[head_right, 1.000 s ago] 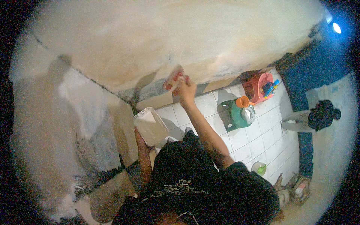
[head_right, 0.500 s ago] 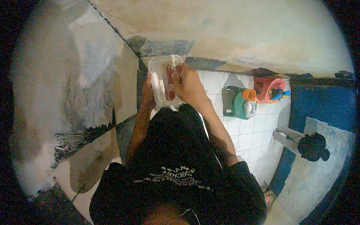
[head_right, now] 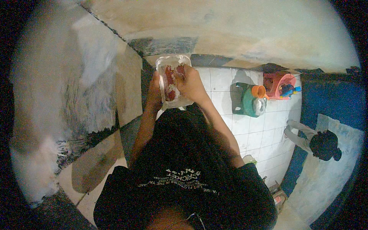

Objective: The person applies white putty to a wall using a scraper, dipping the scraper into a plastic container and smoothing the substance over the wall surface.

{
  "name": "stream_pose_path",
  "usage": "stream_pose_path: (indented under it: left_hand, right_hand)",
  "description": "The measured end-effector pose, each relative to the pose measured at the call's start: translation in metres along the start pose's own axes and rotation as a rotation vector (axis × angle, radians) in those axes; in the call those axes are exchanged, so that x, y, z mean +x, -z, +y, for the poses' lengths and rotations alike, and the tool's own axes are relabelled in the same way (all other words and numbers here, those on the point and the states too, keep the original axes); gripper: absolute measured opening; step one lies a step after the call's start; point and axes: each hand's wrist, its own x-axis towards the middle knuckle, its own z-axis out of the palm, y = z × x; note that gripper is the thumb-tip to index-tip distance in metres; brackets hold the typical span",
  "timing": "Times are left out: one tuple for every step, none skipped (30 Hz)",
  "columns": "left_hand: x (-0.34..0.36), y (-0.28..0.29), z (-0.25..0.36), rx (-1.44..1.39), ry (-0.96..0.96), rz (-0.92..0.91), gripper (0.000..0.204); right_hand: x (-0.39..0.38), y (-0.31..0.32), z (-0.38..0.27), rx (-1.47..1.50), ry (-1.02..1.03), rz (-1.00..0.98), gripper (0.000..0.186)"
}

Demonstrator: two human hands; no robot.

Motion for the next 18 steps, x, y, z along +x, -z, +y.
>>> stream_pose_path:
  left_hand:
    - [0.001,-0.003,-0.001,0.014,-0.004,0.001,0.039]
    - [0.002,-0.005,-0.003,0.035,-0.025,-0.009,0.039]
    - [0.004,-0.008,-0.004,0.056,-0.046,-0.02,0.04]
    - [0.006,-0.011,-0.005,0.077,-0.069,-0.03,0.04]
    - [0.011,-0.014,-0.009,0.066,-0.075,-0.041,0.041]
    - [0.017,-0.016,-0.016,0.054,-0.08,-0.053,0.041]
    - [0.022,-0.018,-0.019,0.041,-0.089,-0.064,0.042]
    - [0.023,-0.02,-0.018,0.076,-0.07,-0.068,0.044]
    - [0.028,-0.02,-0.022,0.041,-0.058,-0.047,0.045]
    - [0.035,-0.02,-0.028,0.005,-0.049,-0.027,0.046]
    - [0.042,-0.021,-0.035,-0.032,-0.041,-0.004,0.046]
    - [0.05,-0.018,-0.041,-0.087,0.017,-0.003,0.05]
    - [0.056,-0.021,-0.04,-0.156,0.032,-0.003,0.051]
    - [0.062,-0.025,-0.04,-0.225,0.049,-0.003,0.053]
    - [0.068,-0.028,-0.041,-0.294,0.065,-0.002,0.054]
    - [0.071,-0.035,-0.038,-0.257,0.077,-0.036,0.06]
    - [0.078,-0.04,-0.038,-0.233,0.094,-0.053,0.06]
    - [0.088,-0.043,-0.039,-0.208,0.111,-0.07,0.061]
  right_hand:
    - [0.001,0.004,0.007,0.078,-0.057,-0.027,0.015]
    - [0.001,0.01,0.013,0.157,-0.114,-0.053,0.015]
    - [0.001,0.016,0.018,0.237,-0.171,-0.078,0.015]
    - [0.0,0.021,0.021,0.326,-0.221,-0.064,0.014]
    - [0.0,0.026,0.024,0.415,-0.271,-0.049,0.013]
    - [-0.001,0.032,0.026,0.504,-0.32,-0.033,0.012]
    - [0.0,0.037,0.026,0.53,-0.355,-0.023,0.013]
    - [0.001,0.043,0.024,0.557,-0.391,-0.014,0.013]
    - [0.001,0.05,0.023,0.583,-0.426,-0.004,0.014]
    - [0.002,0.059,0.019,0.594,-0.458,-0.001,0.013]
    - [0.004,0.07,0.016,0.607,-0.492,-0.003,0.013]
    - [0.006,0.081,0.014,0.619,-0.525,-0.005,0.013]
    - [0.008,0.088,0.017,0.666,-0.539,0.024,0.013]
    - [0.009,0.094,0.023,0.714,-0.552,0.052,0.013]
    - [0.012,0.099,0.027,0.762,-0.565,0.079,0.012]
    - [0.017,0.097,0.028,0.965,-0.612,0.208,0.013]
    - [0.018,0.103,0.042,0.961,-0.584,0.168,0.013]
    - [0.018,0.108,0.065,0.956,-0.556,0.127,0.014]
